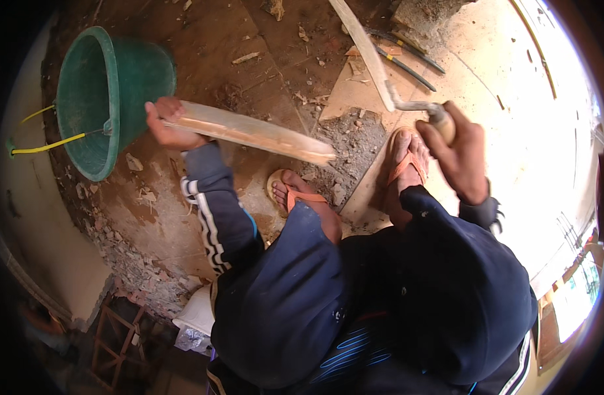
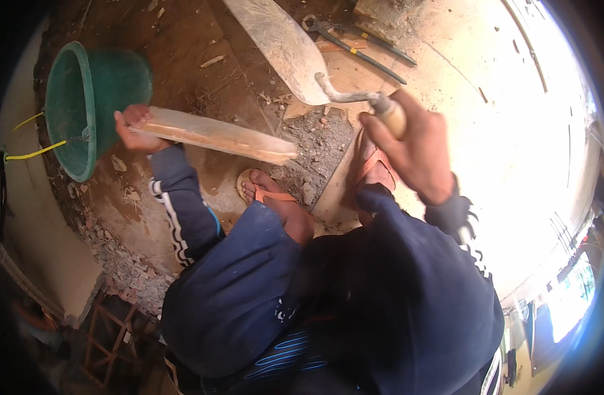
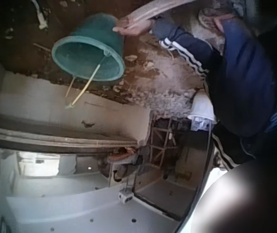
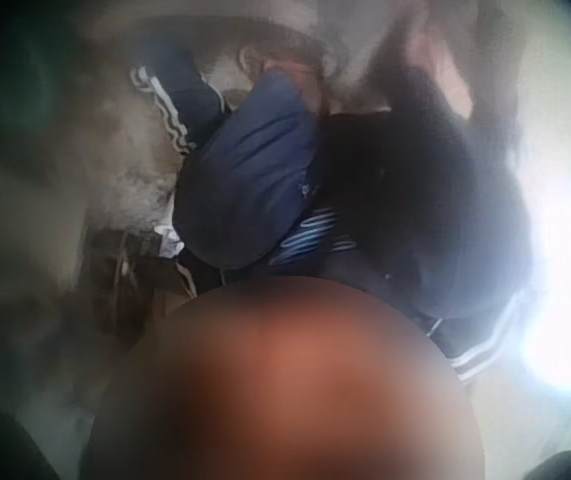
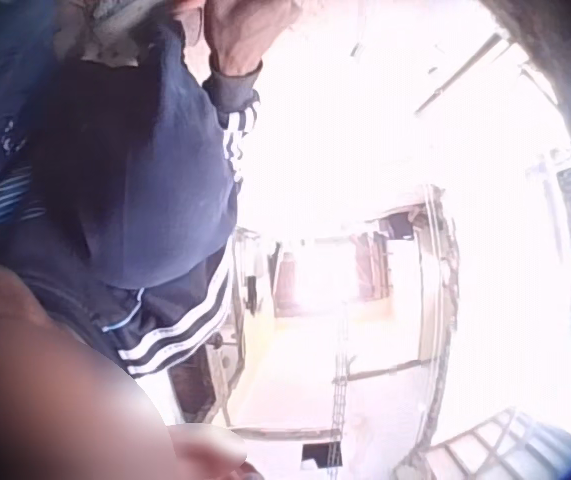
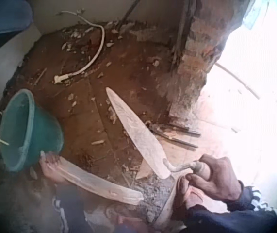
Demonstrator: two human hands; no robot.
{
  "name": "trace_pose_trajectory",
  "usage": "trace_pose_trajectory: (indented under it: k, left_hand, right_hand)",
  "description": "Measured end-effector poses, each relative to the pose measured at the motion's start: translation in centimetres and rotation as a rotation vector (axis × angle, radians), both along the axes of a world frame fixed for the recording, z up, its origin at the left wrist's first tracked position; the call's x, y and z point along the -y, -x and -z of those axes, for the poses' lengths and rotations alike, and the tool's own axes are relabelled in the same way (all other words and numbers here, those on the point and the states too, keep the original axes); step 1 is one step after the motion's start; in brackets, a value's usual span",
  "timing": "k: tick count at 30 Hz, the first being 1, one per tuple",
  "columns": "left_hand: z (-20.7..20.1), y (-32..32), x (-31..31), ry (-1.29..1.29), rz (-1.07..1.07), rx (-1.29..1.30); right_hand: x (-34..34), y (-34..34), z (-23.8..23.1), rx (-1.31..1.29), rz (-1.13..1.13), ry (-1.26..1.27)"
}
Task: The person uses a trowel to scrape and smooth a rectangular piece of wood, then switches to pliers to snap off small fragments. The person continues to scrape and break off pieces from the wood while seated on the floor.
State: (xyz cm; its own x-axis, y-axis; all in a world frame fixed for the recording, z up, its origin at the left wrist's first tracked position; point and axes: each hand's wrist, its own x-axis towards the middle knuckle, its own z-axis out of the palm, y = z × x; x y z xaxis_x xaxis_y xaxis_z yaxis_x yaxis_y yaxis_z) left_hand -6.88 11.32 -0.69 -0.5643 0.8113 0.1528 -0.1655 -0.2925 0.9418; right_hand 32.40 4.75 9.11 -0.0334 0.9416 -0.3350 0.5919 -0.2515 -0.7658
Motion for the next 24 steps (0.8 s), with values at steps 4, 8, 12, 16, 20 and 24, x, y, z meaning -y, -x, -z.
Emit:
trace_pose_trajectory:
  k: [4, 8, 12, 16, 20, 24]
  left_hand:
    - [-1.2, 4.0, -1.5, -0.037, 0.155, -0.113]
    - [-1.5, 6.2, -3.7, 0.052, 0.149, -0.141]
    - [-1.0, 6.0, -3.8, 0.122, 0.232, -0.156]
    - [-0.5, 5.0, -3.8, 0.283, 0.321, -0.194]
    - [0.6, 2.7, -5.5, 0.394, 0.446, -0.279]
    - [3.2, -1.8, -7.1, 0.617, 0.414, -0.499]
  right_hand:
    - [-1.8, -3.2, -1.4, 0.291, -0.026, -0.17]
    - [-2.3, -4.0, 4.1, 0.422, -0.051, -0.267]
    - [0.1, -2.8, 9.0, 0.347, -0.009, -0.139]
    - [1.5, -1.7, 9.3, 0.28, -0.067, -0.105]
    - [0.2, -1.7, 6.0, -0.171, 0.17, -0.03]
    - [-1.7, -1.3, 1.7, -1.264, 0.351, 0.206]
